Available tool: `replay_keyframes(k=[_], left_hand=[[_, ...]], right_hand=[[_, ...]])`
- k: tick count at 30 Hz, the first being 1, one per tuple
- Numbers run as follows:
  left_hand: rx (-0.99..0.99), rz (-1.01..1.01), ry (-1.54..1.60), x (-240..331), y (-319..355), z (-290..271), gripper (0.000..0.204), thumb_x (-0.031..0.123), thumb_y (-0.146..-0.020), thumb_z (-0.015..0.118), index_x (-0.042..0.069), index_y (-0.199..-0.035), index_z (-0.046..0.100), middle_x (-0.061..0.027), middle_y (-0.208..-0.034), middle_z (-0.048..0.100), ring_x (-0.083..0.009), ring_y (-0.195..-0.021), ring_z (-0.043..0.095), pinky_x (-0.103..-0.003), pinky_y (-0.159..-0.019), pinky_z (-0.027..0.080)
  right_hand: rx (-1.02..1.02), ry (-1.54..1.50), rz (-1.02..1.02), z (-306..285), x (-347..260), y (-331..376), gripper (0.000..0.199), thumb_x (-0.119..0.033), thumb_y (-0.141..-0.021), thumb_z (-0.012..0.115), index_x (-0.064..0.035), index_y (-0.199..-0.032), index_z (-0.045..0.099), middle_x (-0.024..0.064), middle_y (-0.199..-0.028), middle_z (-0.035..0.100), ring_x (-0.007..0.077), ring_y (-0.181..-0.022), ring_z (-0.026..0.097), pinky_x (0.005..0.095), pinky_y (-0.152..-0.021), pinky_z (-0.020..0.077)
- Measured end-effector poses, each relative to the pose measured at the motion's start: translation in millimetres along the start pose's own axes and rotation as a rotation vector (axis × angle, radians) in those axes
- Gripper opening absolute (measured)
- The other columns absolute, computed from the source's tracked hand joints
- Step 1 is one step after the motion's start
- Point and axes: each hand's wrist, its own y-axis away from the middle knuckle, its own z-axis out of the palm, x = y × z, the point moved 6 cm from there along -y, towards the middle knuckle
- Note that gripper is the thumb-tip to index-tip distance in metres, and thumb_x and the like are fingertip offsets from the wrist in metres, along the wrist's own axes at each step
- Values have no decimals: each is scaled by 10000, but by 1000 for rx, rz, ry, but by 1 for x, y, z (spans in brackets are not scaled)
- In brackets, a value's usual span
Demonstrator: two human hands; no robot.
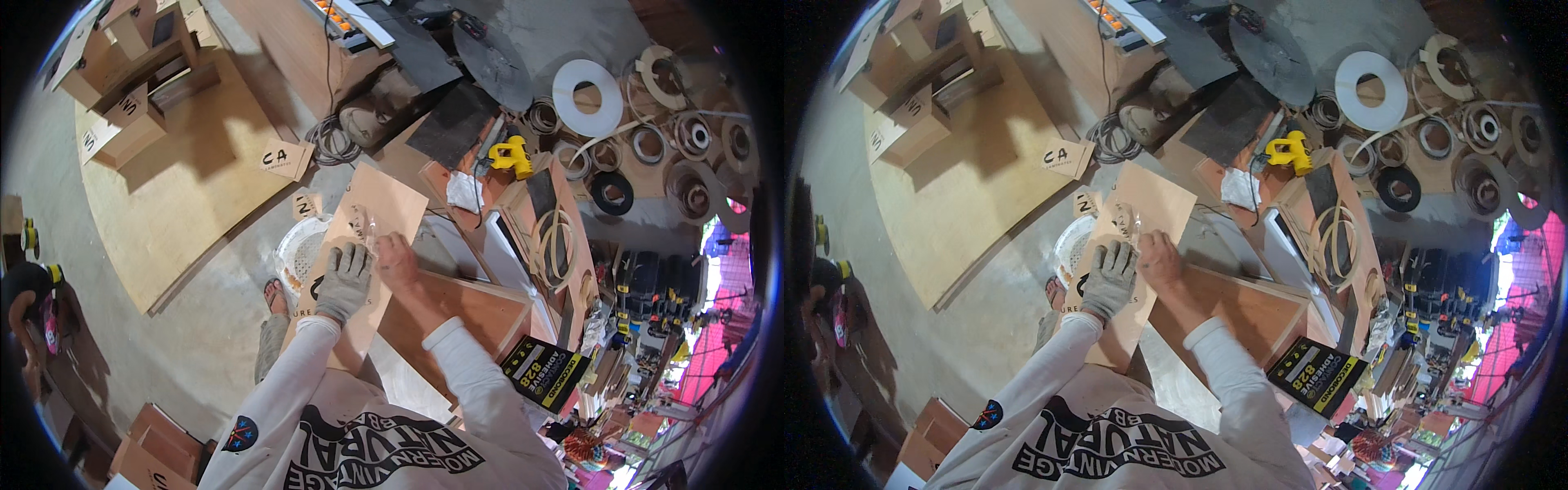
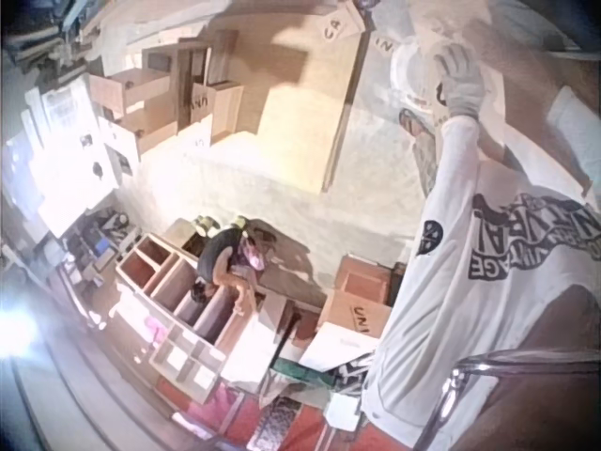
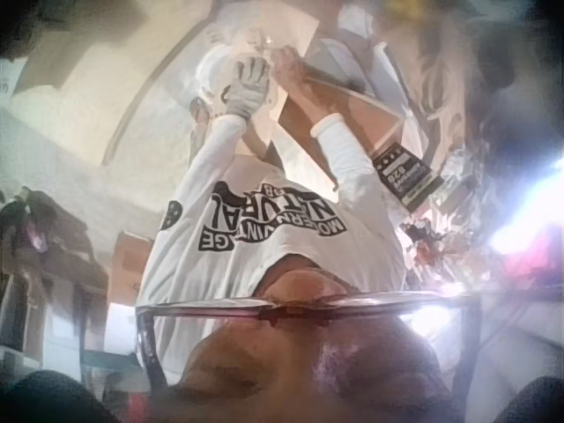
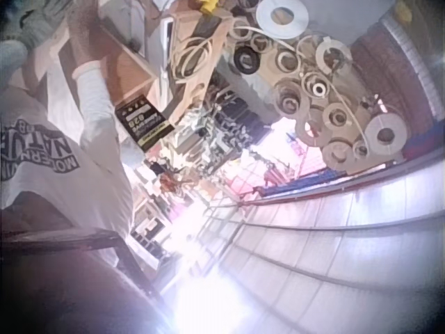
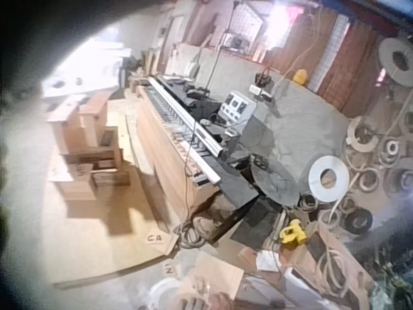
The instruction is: The person assembles small wooden boxes by peeling protective film, applying hot glue to edges, and joining panels. They use a yellow glue gun and a scraper to smooth surfaces, working on multiple box units in a cluttered workshop.
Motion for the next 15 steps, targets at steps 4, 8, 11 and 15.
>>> replay_keyframes(k=[4,8,11,15], left_hand=[[107,-4,12,2,3,-4,484,273,-956,553,43,-1376,628,-183,-1510,547,-387,-1438,467,-613,-1203,280],[133,24,33,0,4,-7,471,260,-953,550,45,-1363,632,-176,-1496,556,-380,-1432,470,-607,-1189,293],[107,33,89,-3,4,-12,475,237,-937,566,52,-1372,618,-155,-1480,563,-367,-1425,469,-576,-1199,287],[125,93,223,-8,12,-24,447,212,-928,582,53,-1343,624,-148,-1439,577,-358,-1389,499,-554,-1190,317]], right_hand=[[72,18,112,-8,-24,3,288,34,-814,622,-54,-1087,652,163,-999,640,385,-994,640,482,-839,548],[56,-122,157,-20,-22,5,535,-1,-846,657,-51,-1373,584,184,-1189,660,414,-1138,620,482,-951,532],[99,-185,229,-40,-7,13,730,-62,-849,719,-32,-1527,449,215,-1366,594,437,-1296,538,484,-1105,460],[151,-156,284,-44,0,22,908,-144,-807,810,-42,-1584,352,222,-1501,482,436,-1413,422,476,-1221,331]])
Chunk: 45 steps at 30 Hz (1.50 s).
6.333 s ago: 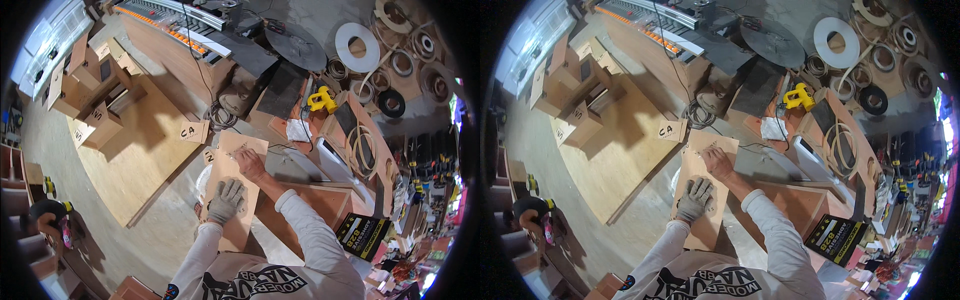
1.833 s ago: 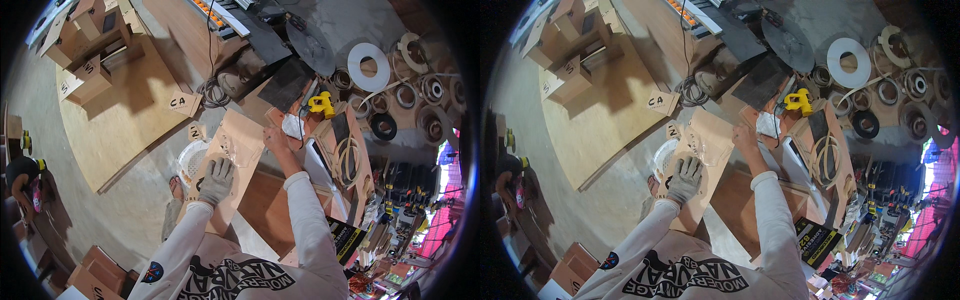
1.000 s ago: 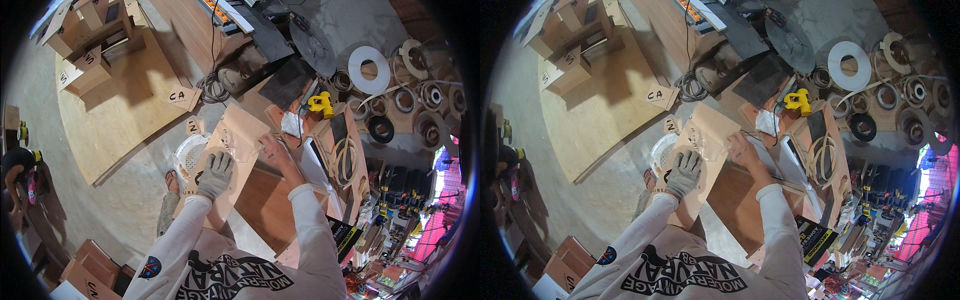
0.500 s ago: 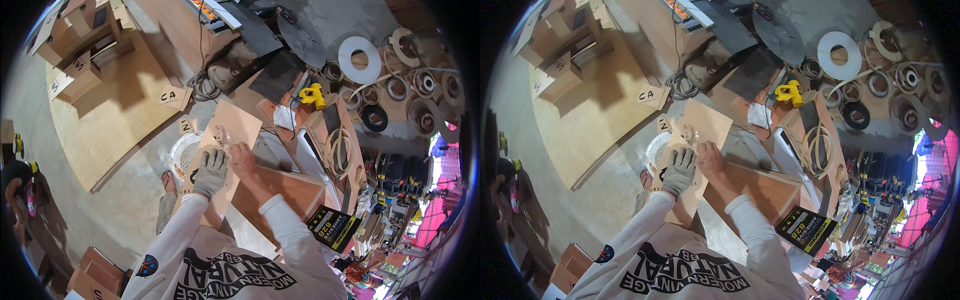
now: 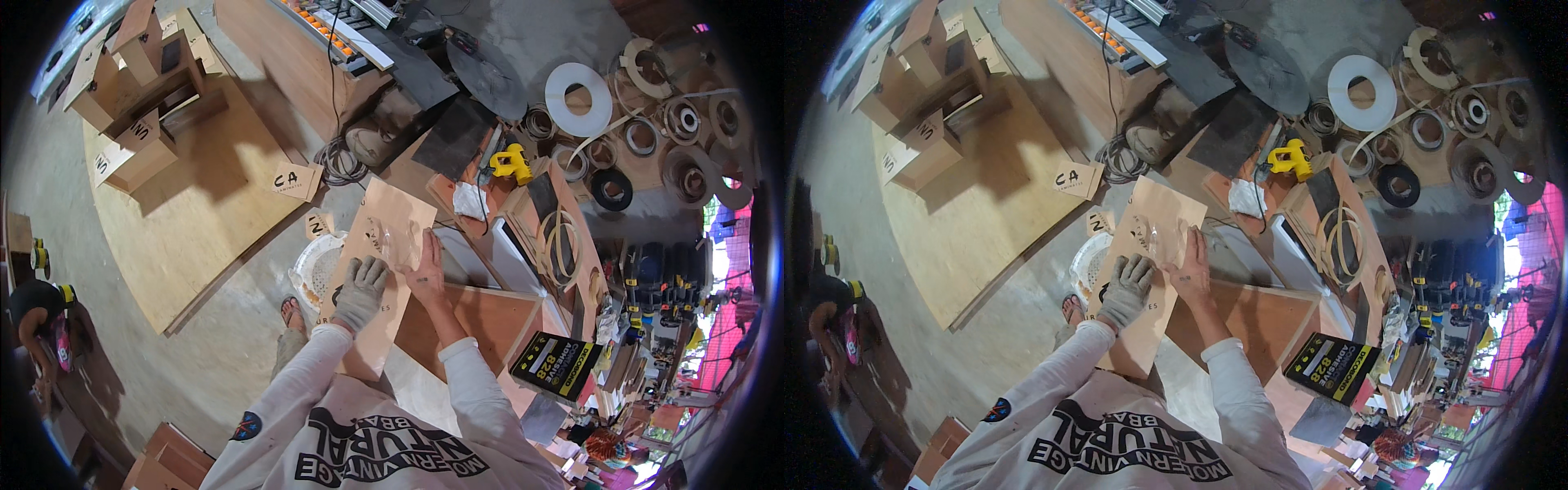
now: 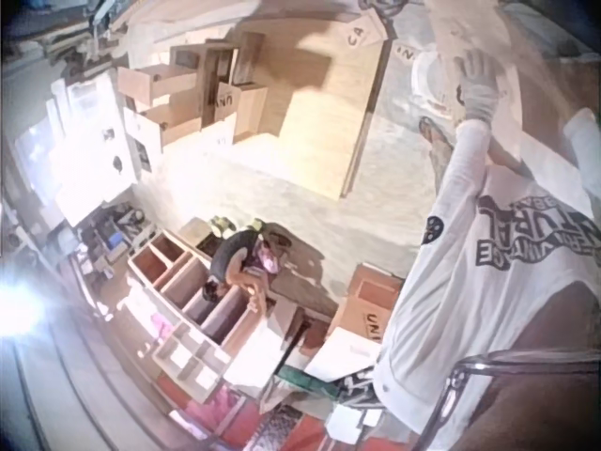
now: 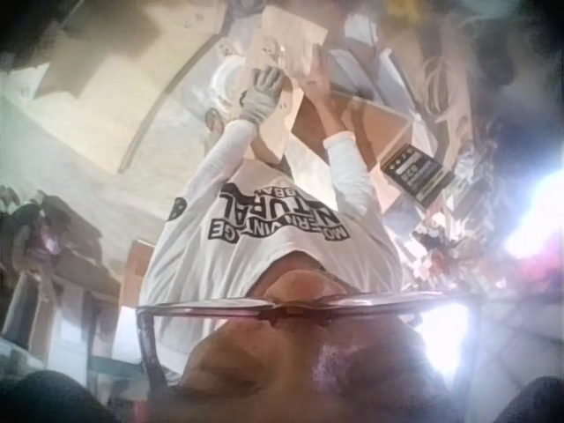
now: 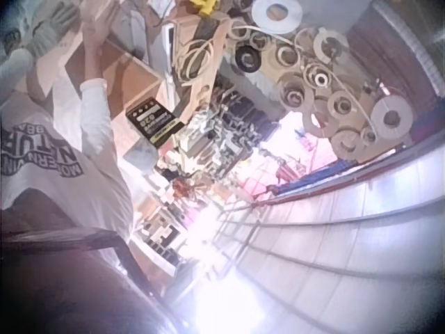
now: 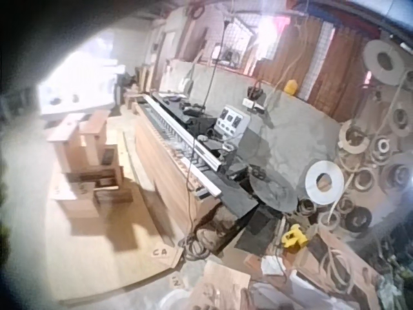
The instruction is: The person assembles small wooden boxes by peeling protective film, applying hot glue to edges, and joining panels. They use a yellow glue gun and a scraper to smooth surfaces, working on multiple box units in a cluttered workshop.
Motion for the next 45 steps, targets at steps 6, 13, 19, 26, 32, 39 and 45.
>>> replay_keyframes(k=[6,13,19,26,32,39,45], left_hand=[[4,129,28,-1,56,-20,421,251,-941,574,62,-1308,656,-181,-1432,577,-371,-1374,515,-563,-1158,383],[39,203,-85,-1,63,-19,459,258,-943,569,59,-1352,633,-181,-1445,571,-382,-1378,512,-563,-1170,376],[65,214,-51,-4,62,-25,462,252,-918,587,41,-1322,664,-170,-1453,564,-375,-1382,510,-560,-1178,368],[48,254,-67,-6,66,-14,460,244,-913,587,33,-1312,670,-179,-1450,579,-381,-1398,496,-581,-1195,339],[-105,243,116,-20,77,13,431,281,-887,619,90,-1265,703,-140,-1423,616,-358,-1407,498,-618,-1212,309],[-151,-147,503,-38,97,93,428,275,-967,542,107,-1356,605,-174,-1389,604,-329,-1400,484,-534,-1234,291],[-237,-436,939,-53,111,148,468,297,-985,540,106,-1411,562,-186,-1454,546,-326,-1426,456,-516,-1244,272]], right_hand=[[-38,143,129,46,23,3,898,-181,-797,796,-36,-1570,363,199,-1487,465,424,-1383,434,537,-1175,342],[55,36,153,56,61,-24,358,-58,-804,679,-85,-1160,709,148,-1079,646,376,-1023,643,481,-855,535],[31,140,92,50,15,-17,177,-35,-791,650,-70,-960,687,133,-922,637,377,-910,661,486,-778,563],[9,178,125,62,-56,-2,180,-56,-744,651,-89,-916,695,120,-920,632,361,-891,661,477,-775,566],[-32,118,16,61,-103,15,125,-51,-729,675,-65,-853,687,137,-880,609,358,-867,657,472,-778,549],[-162,136,-136,52,-149,31,99,-45,-732,674,-47,-829,656,145,-872,593,366,-875,639,480,-814,521],[-207,17,-267,30,-175,55,95,-59,-736,671,-33,-814,623,156,-870,570,363,-883,625,480,-808,509]])
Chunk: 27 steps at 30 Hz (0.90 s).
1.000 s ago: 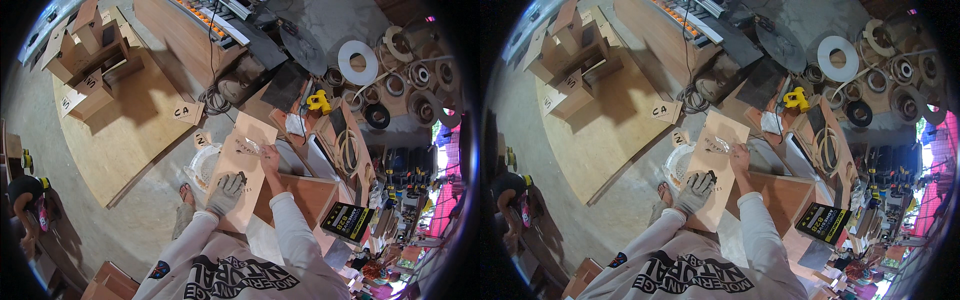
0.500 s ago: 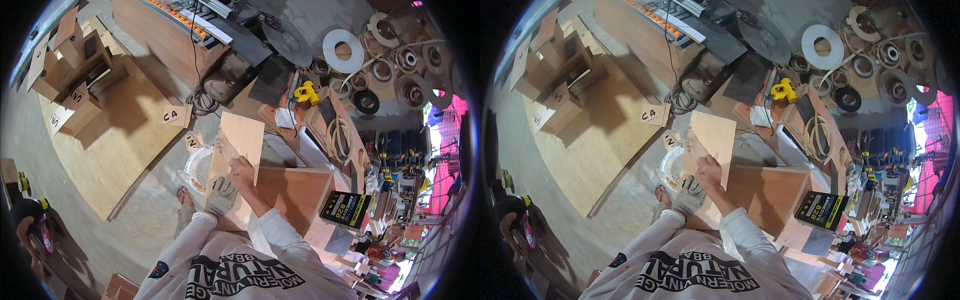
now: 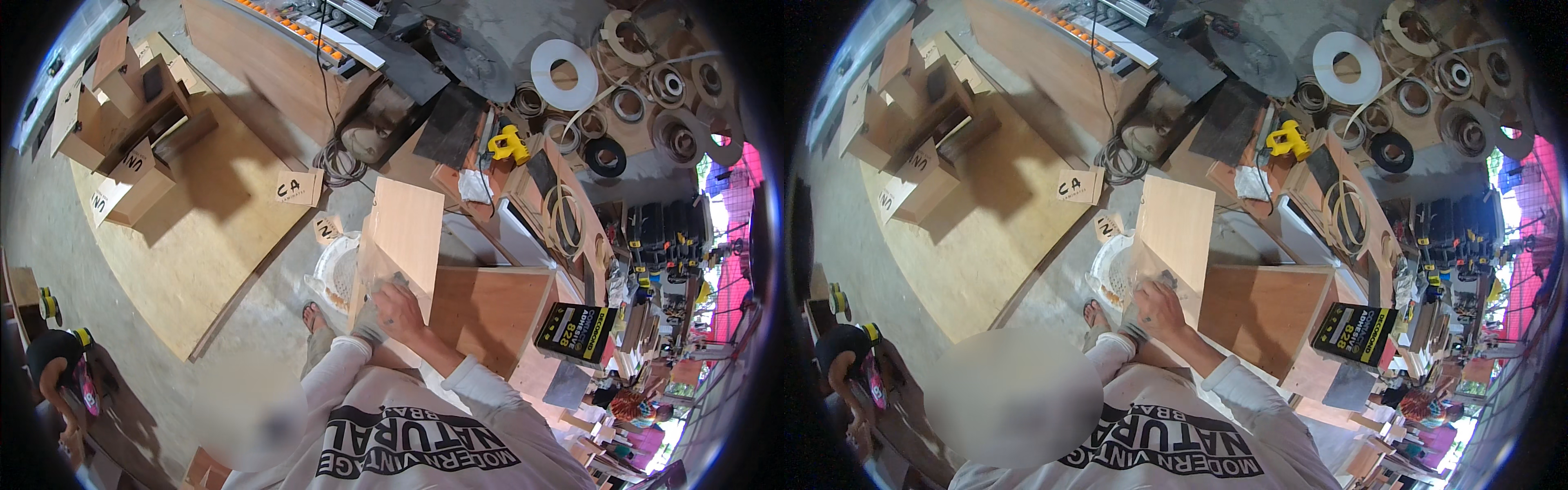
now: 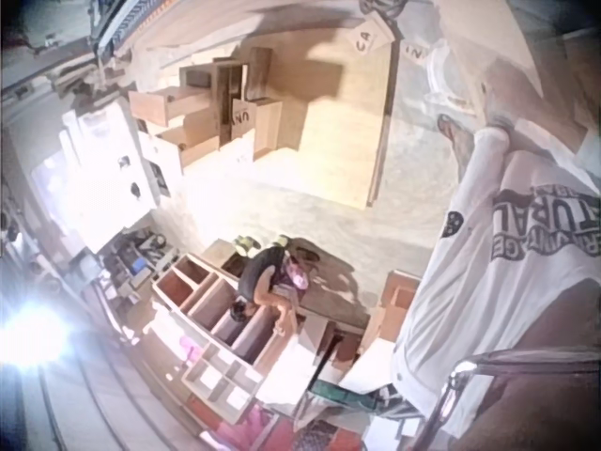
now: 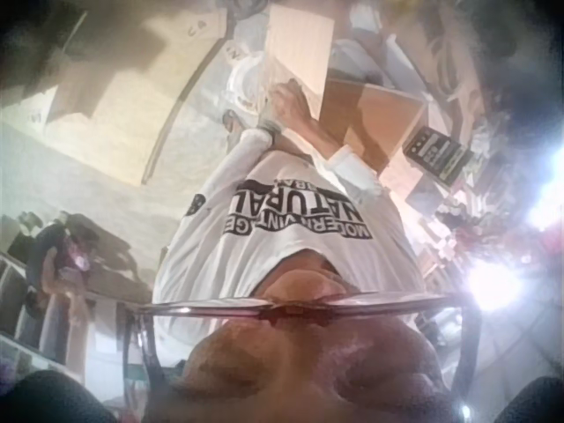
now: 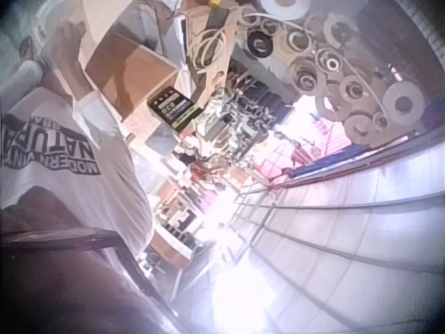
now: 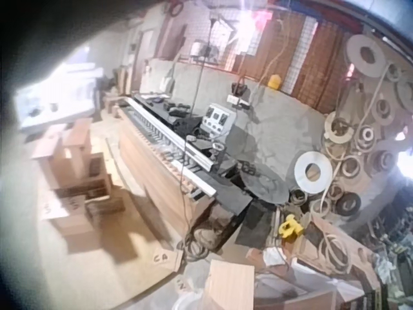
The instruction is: The person assembles small wooden boxes by peeling protective film, applying hot glue to edges, and joining panels. They use a yellow glue gun and a scraper to smooth surfaces, working on multiple box units in a cluttered workshop.
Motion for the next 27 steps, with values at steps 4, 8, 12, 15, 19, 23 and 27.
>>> replay_keyframes(k=[4,8,12,15,19,23,27], left_hand=[[-6,37,-61,10,2,-13,496,309,-982,553,101,-1431,548,-192,-1494,512,-324,-1445,438,-516,-1245,266],[-6,108,-127,30,-1,-21,525,320,-979,565,95,-1452,533,-197,-1533,478,-322,-1463,419,-516,-1246,260],[-15,331,-402,78,4,-34,556,332,-976,578,90,-1472,518,-202,-1572,444,-319,-1482,401,-515,-1247,254],[25,614,-856,129,35,-62,579,340,-974,588,86,-1488,508,-206,-1602,419,-318,-1496,387,-515,-1248,250],[21,27,-1047,138,88,-109,593,381,-951,629,59,-1445,567,-224,-1657,341,-339,-1468,438,-500,-1218,308],[-149,-499,-446,99,104,-124,503,455,-925,672,7,-1138,756,-254,-1319,662,-405,-1102,706,-454,-966,532],[-102,-496,-332,70,111,-115,522,450,-904,702,-15,-1138,745,-241,-976,772,-402,-965,747,-428,-883,562]], right_hand=[[-113,-26,-43,-4,-21,12,87,-61,-754,653,-32,-830,623,165,-905,580,361,-914,618,477,-819,507],[-73,-67,-129,-13,-44,26,102,-63,-763,649,-39,-863,645,153,-922,595,358,-910,628,474,-824,512],[4,-33,-72,-26,-32,27,137,-38,-780,649,-47,-913,677,147,-951,619,356,-920,648,458,-822,532],[104,-99,84,-44,-5,23,183,20,-808,644,-49,-970,695,154,-968,637,358,-905,662,440,-793,547],[297,-226,211,-77,22,30,244,127,-824,646,-7,-1014,725,157,-923,675,325,-823,697,376,-715,558],[300,-253,183,-77,19,31,248,94,-825,658,-18,-1035,726,149,-939,678,316,-817,688,386,-699,560],[145,-72,-32,-38,-36,49,251,63,-743,636,-61,-952,695,140,-932,605,350,-902,620,447,-807,513]])
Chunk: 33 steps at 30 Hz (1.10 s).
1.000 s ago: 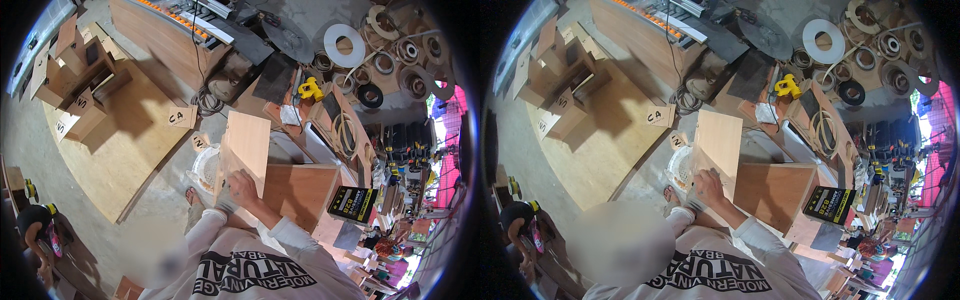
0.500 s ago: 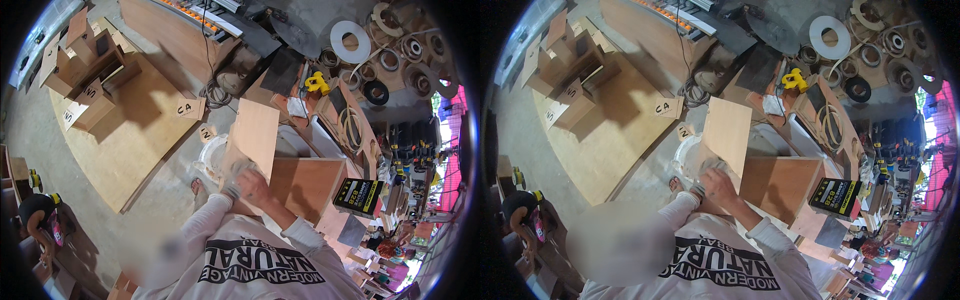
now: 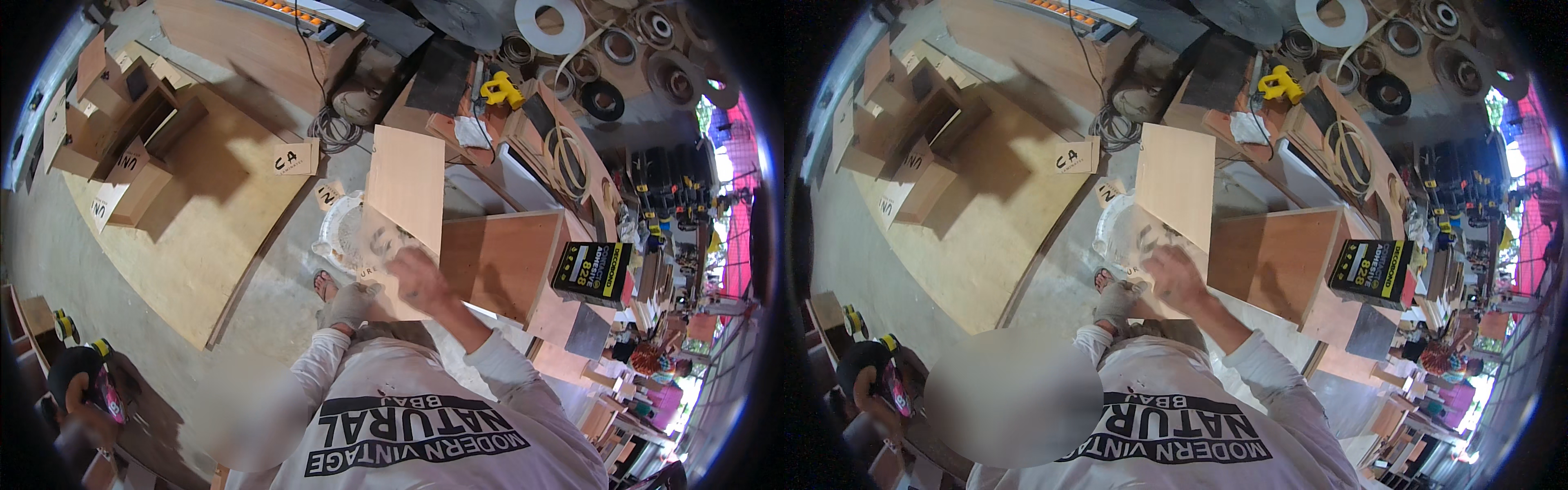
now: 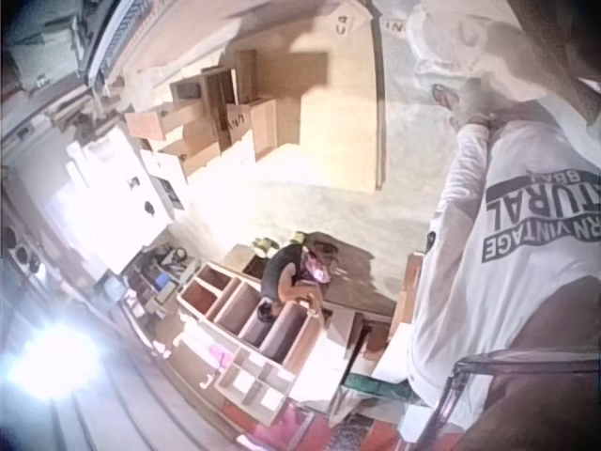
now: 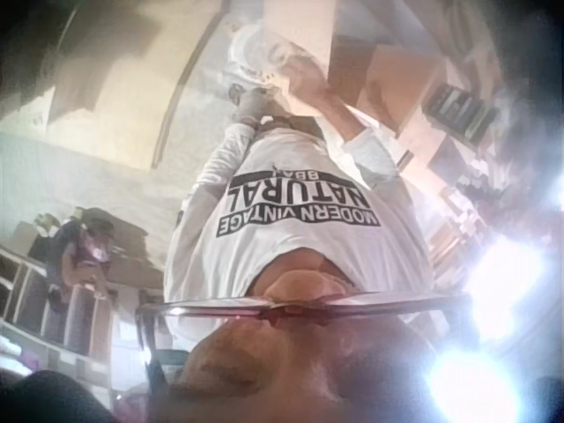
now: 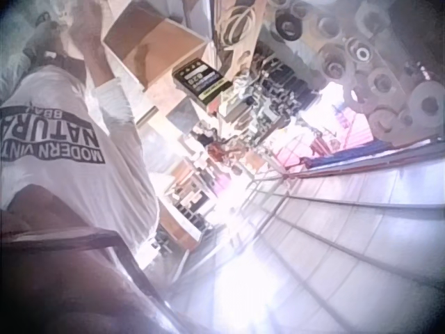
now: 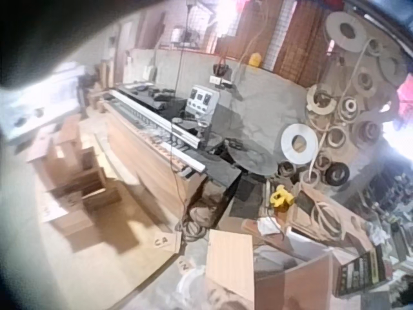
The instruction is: The person assembles small wooden boxes by peeling protective film, applying hot glue to edges, and joining panels. They use a yellow glue gun and a scraper to smooth surfaces, working on multiple box units in a cluttered workshop.
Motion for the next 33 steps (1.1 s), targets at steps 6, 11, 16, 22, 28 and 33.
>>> replay_keyframes(k=[6,11,16,22,28,33], left_hand=[[98,167,3,-44,-15,19,425,347,-897,728,10,-1156,736,-290,-1039,741,-418,-983,730,-475,-865,561],[159,328,-137,-36,-17,19,360,326,-894,724,42,-1116,744,-252,-1034,752,-417,-991,724,-480,-862,560],[233,141,-213,-28,-12,11,297,299,-944,634,57,-1071,751,-222,-1027,756,-420,-998,720,-481,-845,562],[434,171,-63,-45,-15,14,284,245,-966,584,62,-1100,755,-255,-1063,729,-436,-988,705,-497,-857,558],[351,250,127,-49,-20,18,250,161,-967,592,47,-1140,733,-167,-989,757,-302,-868,733,-413,-776,574],[57,201,872,-33,-16,29,258,108,-968,588,35,-1180,715,-116,-984,758,-221,-824,721,-362,-739,571]], right_hand=[[-121,-34,41,-18,-21,49,193,7,-715,632,-48,-896,670,106,-878,554,310,-891,580,420,-834,482],[-177,-57,-20,-45,-43,79,194,-35,-720,676,-52,-913,672,93,-872,549,295,-885,577,410,-827,482],[-159,-152,-44,-66,-61,105,338,46,-598,682,-41,-923,701,86,-861,596,292,-842,586,395,-800,484],[-163,-278,-66,-93,-75,154,378,-82,-639,703,-50,-1013,662,89,-914,561,293,-917,568,395,-850,487],[-60,-234,-146,-108,-95,177,451,-73,-592,727,-34,-1037,662,107,-945,570,318,-882,567,428,-818,508],[-14,-245,-183,-116,-111,203,352,-59,-652,722,-19,-998,671,98,-952,595,320,-922,601,430,-836,516]])
